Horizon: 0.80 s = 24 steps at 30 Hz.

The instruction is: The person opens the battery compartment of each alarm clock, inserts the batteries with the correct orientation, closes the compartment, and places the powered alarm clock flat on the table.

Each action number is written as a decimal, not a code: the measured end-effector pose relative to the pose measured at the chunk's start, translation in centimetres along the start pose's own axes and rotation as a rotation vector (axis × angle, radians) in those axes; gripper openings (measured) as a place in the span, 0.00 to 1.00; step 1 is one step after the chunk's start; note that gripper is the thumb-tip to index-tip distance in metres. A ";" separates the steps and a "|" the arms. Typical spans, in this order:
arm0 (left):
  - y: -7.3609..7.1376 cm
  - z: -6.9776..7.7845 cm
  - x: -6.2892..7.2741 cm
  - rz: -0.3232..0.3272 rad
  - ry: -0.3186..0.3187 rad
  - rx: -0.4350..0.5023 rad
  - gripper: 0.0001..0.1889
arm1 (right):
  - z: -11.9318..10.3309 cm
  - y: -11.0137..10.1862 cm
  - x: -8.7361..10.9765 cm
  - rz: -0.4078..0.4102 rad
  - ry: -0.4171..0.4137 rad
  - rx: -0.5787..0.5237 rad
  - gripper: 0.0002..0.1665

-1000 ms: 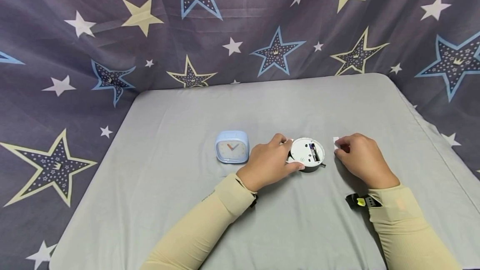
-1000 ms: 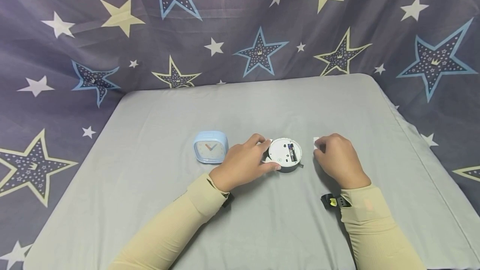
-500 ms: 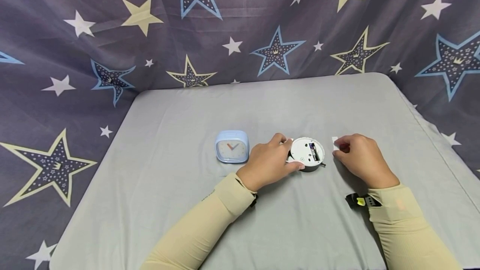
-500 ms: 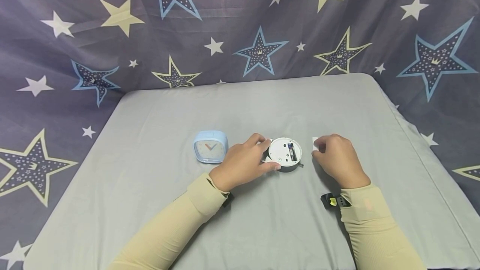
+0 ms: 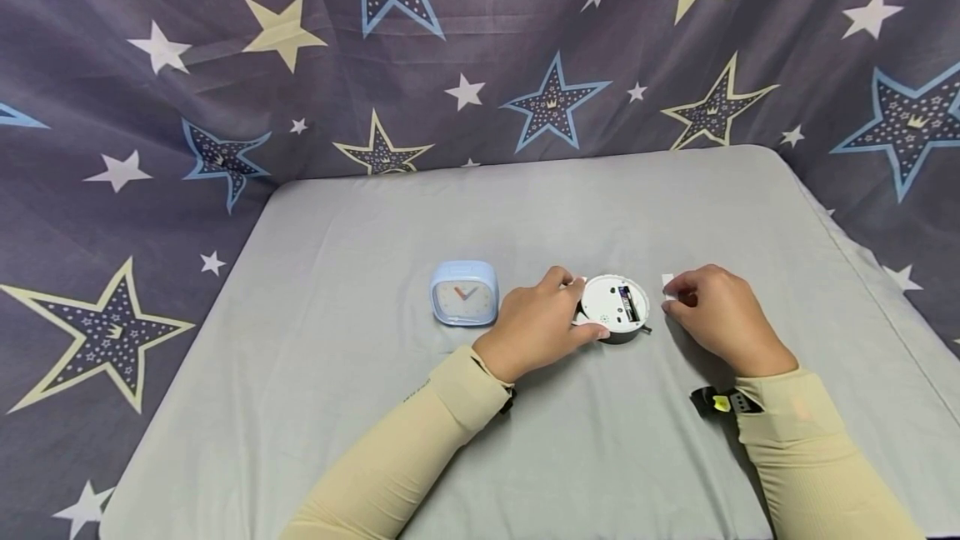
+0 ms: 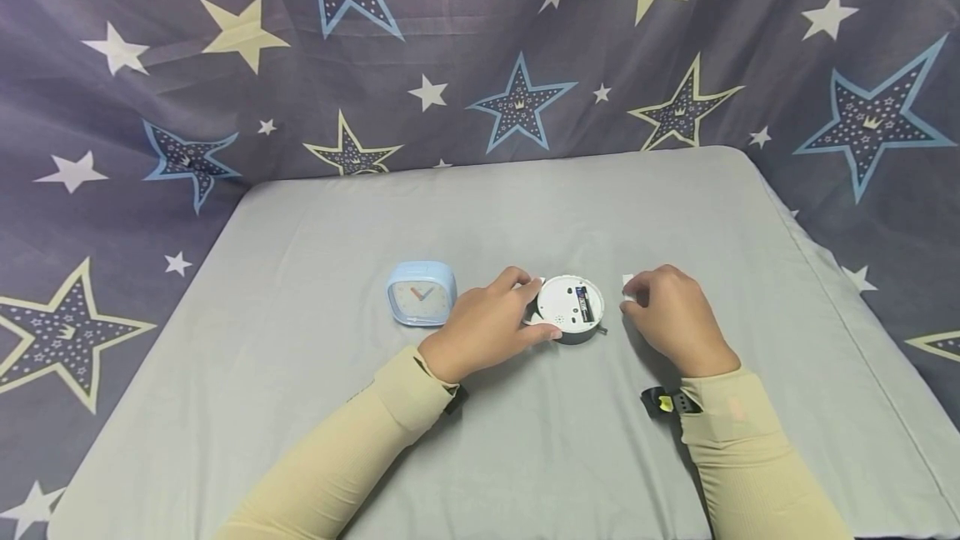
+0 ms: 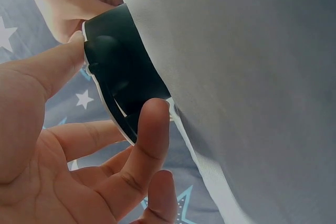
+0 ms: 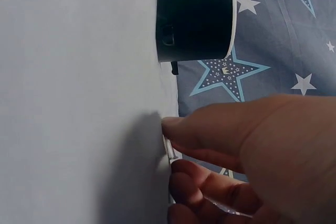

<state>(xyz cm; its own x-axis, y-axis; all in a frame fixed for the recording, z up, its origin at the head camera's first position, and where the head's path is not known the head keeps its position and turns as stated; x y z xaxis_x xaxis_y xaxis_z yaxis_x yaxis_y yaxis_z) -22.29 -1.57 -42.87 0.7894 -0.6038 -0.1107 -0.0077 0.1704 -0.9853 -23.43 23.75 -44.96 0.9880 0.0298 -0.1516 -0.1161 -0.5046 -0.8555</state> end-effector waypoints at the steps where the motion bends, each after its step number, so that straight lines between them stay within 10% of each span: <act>1: 0.0 0.0 0.0 -0.001 -0.001 0.000 0.41 | 0.0 0.0 0.0 0.000 -0.001 0.000 0.09; 24: 0.0 0.0 -0.1 -0.005 -0.001 0.010 0.41 | 0.1 0.4 -0.1 -0.024 0.013 -0.035 0.18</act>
<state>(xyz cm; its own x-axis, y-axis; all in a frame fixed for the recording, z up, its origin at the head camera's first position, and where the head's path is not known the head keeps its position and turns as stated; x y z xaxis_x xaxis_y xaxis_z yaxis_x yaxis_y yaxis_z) -22.35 -1.47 -42.87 0.7903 -0.6036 -0.1055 0.0024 0.1752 -0.9845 -23.62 23.63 -45.38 0.9917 0.0311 -0.1244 -0.0888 -0.5333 -0.8412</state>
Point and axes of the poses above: each hand's wrist, its own x-axis away from the middle knuckle, its own y-axis out of the palm, z = x × y, the point moved 2 cm from there along -x, towards the middle knuckle, and after that the axes turned 7 degrees about y, right-handed, at the moved point
